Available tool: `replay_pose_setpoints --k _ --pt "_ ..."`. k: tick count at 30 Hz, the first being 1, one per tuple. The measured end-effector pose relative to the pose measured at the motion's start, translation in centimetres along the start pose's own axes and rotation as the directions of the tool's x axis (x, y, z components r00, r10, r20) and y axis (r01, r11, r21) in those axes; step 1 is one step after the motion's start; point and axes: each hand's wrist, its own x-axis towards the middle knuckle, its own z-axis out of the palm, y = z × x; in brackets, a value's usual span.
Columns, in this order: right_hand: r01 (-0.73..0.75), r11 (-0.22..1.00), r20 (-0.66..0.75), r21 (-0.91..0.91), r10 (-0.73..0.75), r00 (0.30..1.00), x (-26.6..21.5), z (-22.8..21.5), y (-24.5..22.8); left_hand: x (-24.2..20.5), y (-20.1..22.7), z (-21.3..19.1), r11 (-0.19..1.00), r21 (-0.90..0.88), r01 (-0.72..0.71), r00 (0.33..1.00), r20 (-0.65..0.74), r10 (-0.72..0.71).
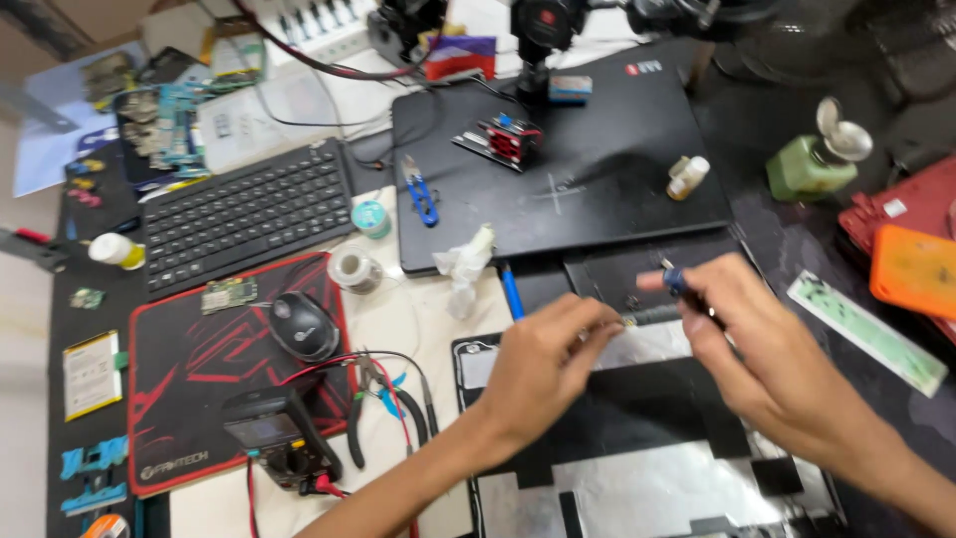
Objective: The person uses a screwdriver to manipulate small electronic components on a disassembled laptop chassis. They repeatedly pick up small parts, place them into the device, and use the tool to adjust or secure them. A multimeter is also visible on the desk, and the person briefly interacts with it.
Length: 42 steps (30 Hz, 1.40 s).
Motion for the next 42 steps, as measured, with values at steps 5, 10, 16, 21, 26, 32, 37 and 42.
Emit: replay_pose_setpoints --k 5,10,16,21,26,32,37,42 --pt "-0.079 0.988 -0.148 0.132 0.099 0.984 -1.5 -2.3 -1.7 0.3 -1.3 0.8 0.944 -0.248 0.219 0.974 0.118 -0.195" --pt "-0.010 0.946 -0.290 0.325 0.110 0.951 -2.6 -3.5 -2.7 0.3 -1.7 1.0 0.874 -0.349 0.339 0.936 0.218 -0.277" --pt "0.080 0.917 -0.360 0.390 0.072 0.930 -5.2 -2.9 0.4 0.3 -1.5 0.9 0.858 -0.356 0.369 0.924 0.238 -0.299" --pt "0.127 0.896 -0.380 0.426 0.050 0.924 -5.5 -2.2 0.5 0.0 -1.7 1.0 0.879 -0.319 0.355 0.930 0.219 -0.296" --pt "0.116 0.865 -0.415 0.487 0.112 0.903 -5.8 -1.8 1.0 -0.2 -1.8 1.2 0.875 -0.390 0.288 0.951 0.223 -0.214" --pt "0.021 0.944 -0.421 0.330 0.128 0.898 -6.6 -2.5 2.0 0.3 -0.7 1.5 0.896 -0.347 0.278 0.947 0.255 -0.195" --pt "0.112 0.906 -0.489 0.409 0.114 0.865 -6.7 -3.4 1.0 0.8 -0.2 2.2 0.900 -0.334 0.282 0.939 0.288 -0.187" --pt "0.159 0.911 -0.461 0.381 0.038 0.887 -6.1 -4.9 0.8 1.1 0.2 2.9 0.902 -0.315 0.296 0.935 0.289 -0.206"
